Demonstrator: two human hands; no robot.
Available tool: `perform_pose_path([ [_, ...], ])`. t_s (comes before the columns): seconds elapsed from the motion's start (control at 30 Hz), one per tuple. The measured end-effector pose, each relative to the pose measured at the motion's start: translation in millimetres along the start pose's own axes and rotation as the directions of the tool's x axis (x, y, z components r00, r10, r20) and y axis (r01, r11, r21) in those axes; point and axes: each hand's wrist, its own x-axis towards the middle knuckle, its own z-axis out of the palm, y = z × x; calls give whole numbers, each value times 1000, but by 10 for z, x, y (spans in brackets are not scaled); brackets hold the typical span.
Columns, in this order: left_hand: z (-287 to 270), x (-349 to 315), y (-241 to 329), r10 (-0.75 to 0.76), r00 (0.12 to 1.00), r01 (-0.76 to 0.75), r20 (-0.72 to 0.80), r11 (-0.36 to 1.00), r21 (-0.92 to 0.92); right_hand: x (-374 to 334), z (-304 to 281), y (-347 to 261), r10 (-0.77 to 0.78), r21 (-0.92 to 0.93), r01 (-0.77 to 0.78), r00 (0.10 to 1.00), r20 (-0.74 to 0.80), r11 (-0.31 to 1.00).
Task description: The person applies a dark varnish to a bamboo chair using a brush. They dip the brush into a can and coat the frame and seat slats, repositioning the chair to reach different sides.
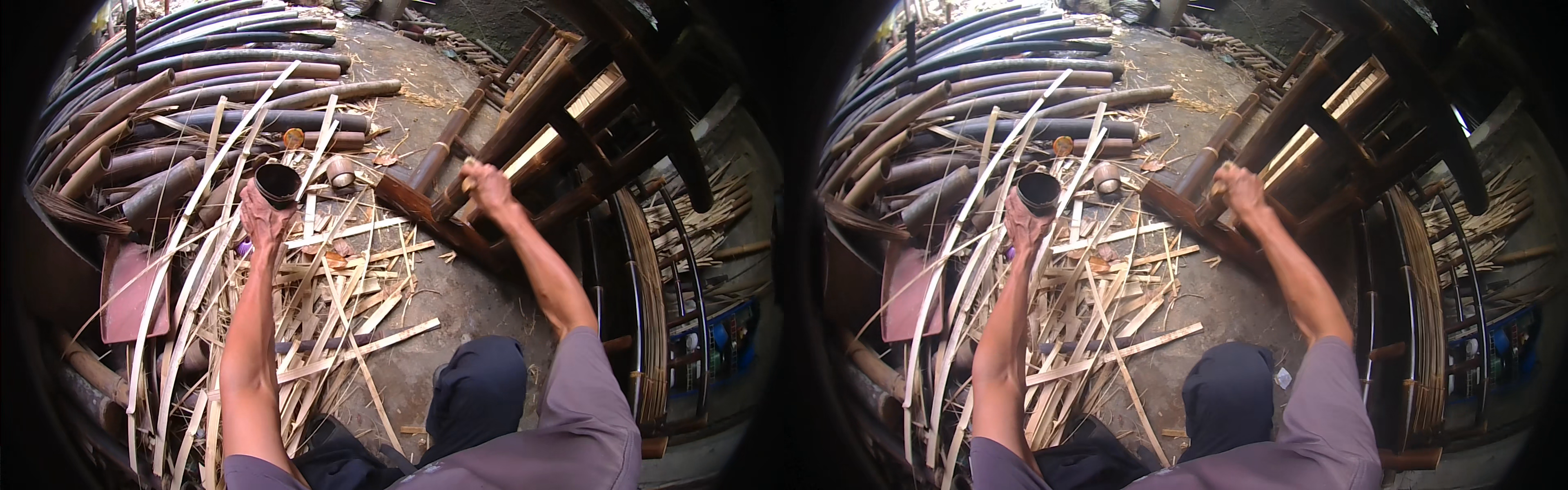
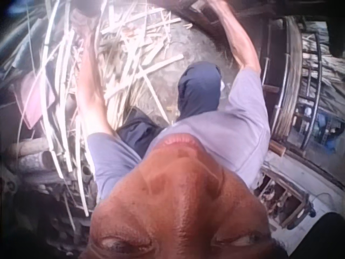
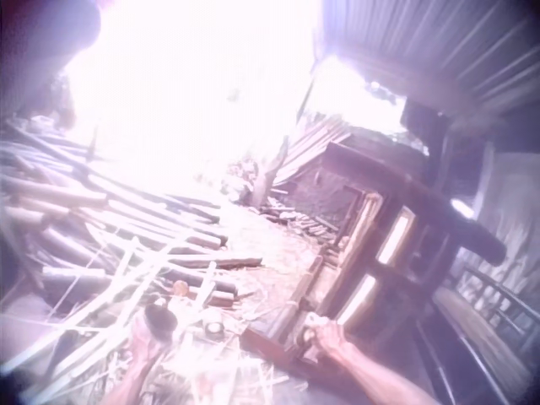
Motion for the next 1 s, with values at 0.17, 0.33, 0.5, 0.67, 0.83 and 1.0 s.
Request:
perform_pose_path([
  [0.17,-55,75,-213,-138,990,139,-19,989,52,466,-2201,526,85,390,94,904,-419,916],
  [0.33,-95,20,-319,-143,989,145,-28,987,75,629,-2455,786,-494,-282,470,426,-758,836],
  [0.5,-52,-47,-116,-85,996,86,-30,995,55,-179,-1274,736,-229,-17,235,928,-293,972],
  [0.67,-337,72,-246,-165,986,162,16,979,121,137,-1492,290,-101,146,263,737,-668,954],
  [0.83,-130,64,-67,-99,995,101,-20,986,132,-140,-455,485,-220,43,242,932,-288,969],
  [1.0,-170,103,-123,-41,994,56,-97,986,160,426,-1890,920,-251,78,432,652,-716,899],
])
